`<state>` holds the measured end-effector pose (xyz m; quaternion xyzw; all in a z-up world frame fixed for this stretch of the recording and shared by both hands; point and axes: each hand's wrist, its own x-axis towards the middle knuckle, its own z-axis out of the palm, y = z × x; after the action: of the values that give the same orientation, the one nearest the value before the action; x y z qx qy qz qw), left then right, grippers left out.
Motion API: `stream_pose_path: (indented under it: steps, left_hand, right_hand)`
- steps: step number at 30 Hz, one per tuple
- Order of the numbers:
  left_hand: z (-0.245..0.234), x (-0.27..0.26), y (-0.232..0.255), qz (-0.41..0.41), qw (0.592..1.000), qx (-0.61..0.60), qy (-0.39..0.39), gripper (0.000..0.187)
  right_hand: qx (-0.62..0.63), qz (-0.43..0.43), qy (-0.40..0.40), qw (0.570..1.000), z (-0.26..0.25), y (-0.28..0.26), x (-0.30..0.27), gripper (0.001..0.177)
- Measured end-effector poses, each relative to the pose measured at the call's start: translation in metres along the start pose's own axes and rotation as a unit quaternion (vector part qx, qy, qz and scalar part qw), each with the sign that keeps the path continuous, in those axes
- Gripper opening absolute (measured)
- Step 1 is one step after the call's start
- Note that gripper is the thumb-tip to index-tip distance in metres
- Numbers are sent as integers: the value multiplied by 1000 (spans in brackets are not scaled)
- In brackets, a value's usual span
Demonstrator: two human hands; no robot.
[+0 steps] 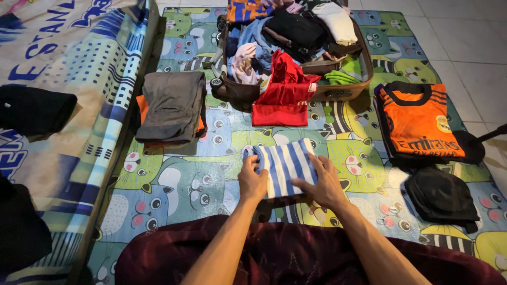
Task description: The person folds various clothing items by hand on a patterned mat next to an open suitcase. They fold a striped shirt, a red shirt, green shorts, and several black shirts, placing each folded item into a neat stack.
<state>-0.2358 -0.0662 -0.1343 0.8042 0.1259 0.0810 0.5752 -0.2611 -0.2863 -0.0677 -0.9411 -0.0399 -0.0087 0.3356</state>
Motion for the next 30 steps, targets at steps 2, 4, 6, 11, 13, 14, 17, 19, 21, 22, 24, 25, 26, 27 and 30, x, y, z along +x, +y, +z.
stream_pose_path:
  steps: [2, 4, 6, 11, 13, 14, 17, 19, 21, 22, 24, 25, 26, 27, 30]
  left_hand:
    - [-7, -2, 5, -16, 1000, 21, -7, 50]
    - [-13, -7, 11, -21, 999, 39, -14, 52]
    - [-18, -15, 19, -16, 998, 55, -25, 57]
    - [-19, -39, 50, 244, 941, 233, 22, 71]
    - [-21, -43, 61, 343, 898, 272, -53, 80]
    - [-22, -43, 67, 331, 891, 278, -138, 89]
    - [-26, -45, 71, 281, 870, 305, -266, 94]
    - [-28, -46, 63, 279, 863, 319, -274, 78]
    - [-27, -42, 52, 312, 858, 328, -243, 56]
    - [-29, -40, 45, 332, 855, 322, -234, 51]
    - [-32, -36, 34, 371, 848, 311, -216, 43]
    - [-33, -34, 29, 402, 838, 313, -194, 41]
    - [-33, -34, 25, 433, 827, 314, -172, 39]
    - [-34, -34, 23, 463, 815, 315, -150, 38]
    - [-41, -42, 32, 409, 837, 293, -213, 35]
  right_hand:
    - [-58, -14, -55, 997, -5, -1, 1, 117]
    - [-57, -24, -84, 995, -9, 0, -2, 127]
    - [-54, -29, -101, 993, -10, 5, -1, 124]
    - [-28, -65, -68, 995, -7, 17, -2, 93]
    - [-77, -68, -67, 992, -3, 13, -5, 90]
    - [-102, -71, -67, 990, -2, 10, -6, 89]
    - [-72, -105, 0, 992, -1, 6, -11, 82]
    - [-38, -73, 10, 997, 0, 4, -12, 74]
    - [-30, -60, 31, 997, -1, 3, -14, 72]
    - [-39, -65, 46, 996, -2, 2, -15, 73]
    - [-51, -60, 51, 996, -4, -1, -16, 74]
    - [-54, -50, 41, 996, -4, -2, -16, 74]
    - [-56, -38, 32, 997, -3, -1, -16, 74]
    - [-63, -37, 38, 997, -1, 0, -16, 73]
    - [-78, -35, 37, 996, 10, 10, -14, 73]
